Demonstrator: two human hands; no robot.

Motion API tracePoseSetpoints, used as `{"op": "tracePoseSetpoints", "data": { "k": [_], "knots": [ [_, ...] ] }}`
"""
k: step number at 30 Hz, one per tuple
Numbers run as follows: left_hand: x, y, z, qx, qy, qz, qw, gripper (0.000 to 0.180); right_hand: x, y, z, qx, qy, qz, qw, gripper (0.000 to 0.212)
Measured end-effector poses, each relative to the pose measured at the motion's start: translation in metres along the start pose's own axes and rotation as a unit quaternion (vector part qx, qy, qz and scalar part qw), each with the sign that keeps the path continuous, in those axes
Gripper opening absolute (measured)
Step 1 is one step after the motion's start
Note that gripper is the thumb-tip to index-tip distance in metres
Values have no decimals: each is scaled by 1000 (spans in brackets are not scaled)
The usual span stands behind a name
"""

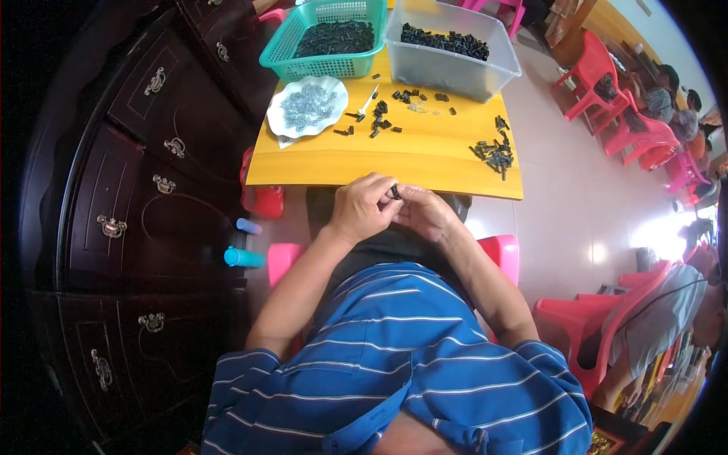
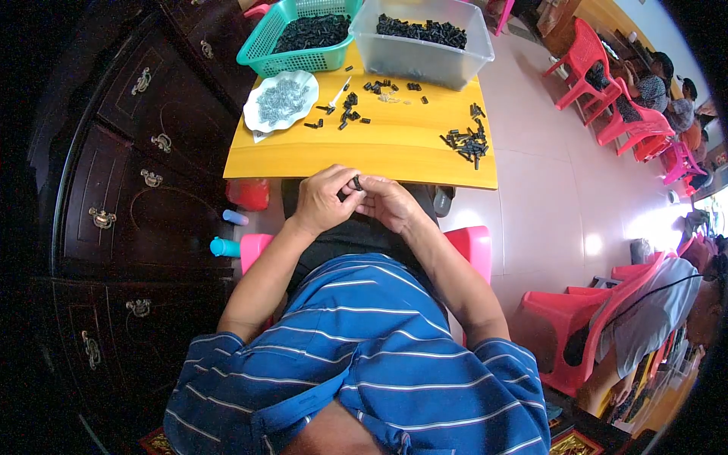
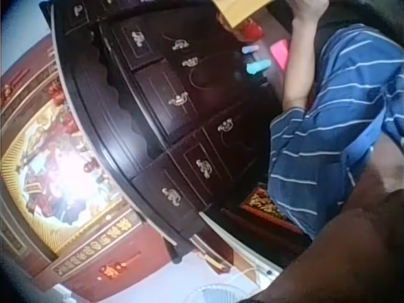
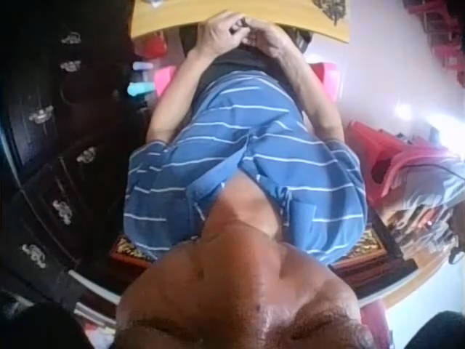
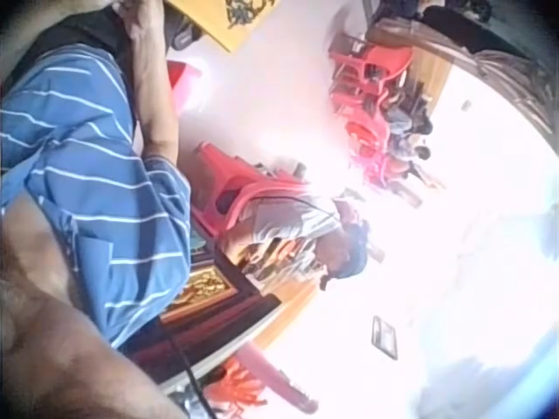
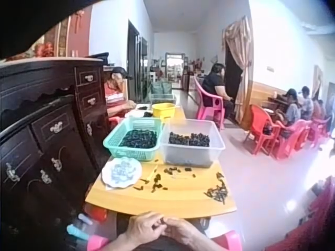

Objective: The person assembles small black plastic components by hand at a table.

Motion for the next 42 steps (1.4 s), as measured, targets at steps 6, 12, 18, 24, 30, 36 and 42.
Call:
{"op": "tracePoseSetpoints", "data": {
  "k": [6, 12, 18, 24, 30, 36, 42],
  "knots": [
    [4, 0, 0, 3, -5, -1, 1000, 30, 1, 1, 0, 3, -10, 12, 1000, 24],
    [-3, 4, -2, 1, -10, -12, 1000, 23, 6, -4, 2, 18, -3, 32, 999, 23],
    [-4, 4, -2, -19, 12, 18, 1000, 27, 6, -5, 2, 21, 0, 55, 998, 23],
    [1, -1, 0, 11, 47, 39, 998, 22, 5, -2, 1, 17, 18, 48, 999, 23],
    [-6, 5, -3, -27, 11, 33, 999, 17, 0, -1, -3, 46, 4, -45, 998, 24],
    [-10, -10, -1, 12, -36, -11, 999, 40, -95, 38, -23, 106, -226, -417, 874, 20],
    [-20, 1, -4, -3, -14, -31, 999, 28, -220, 221, -96, 125, -596, -548, 574, 11]
  ]
}}
Point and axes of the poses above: each hand's wrist, its own z-axis towards the middle knuckle, its own y-axis out of the palm, x = y × z, the point moved 9 cm from there along z, towards the middle knuckle, and after that the axes turned 3 degrees about -x, right-handed, at the moved point
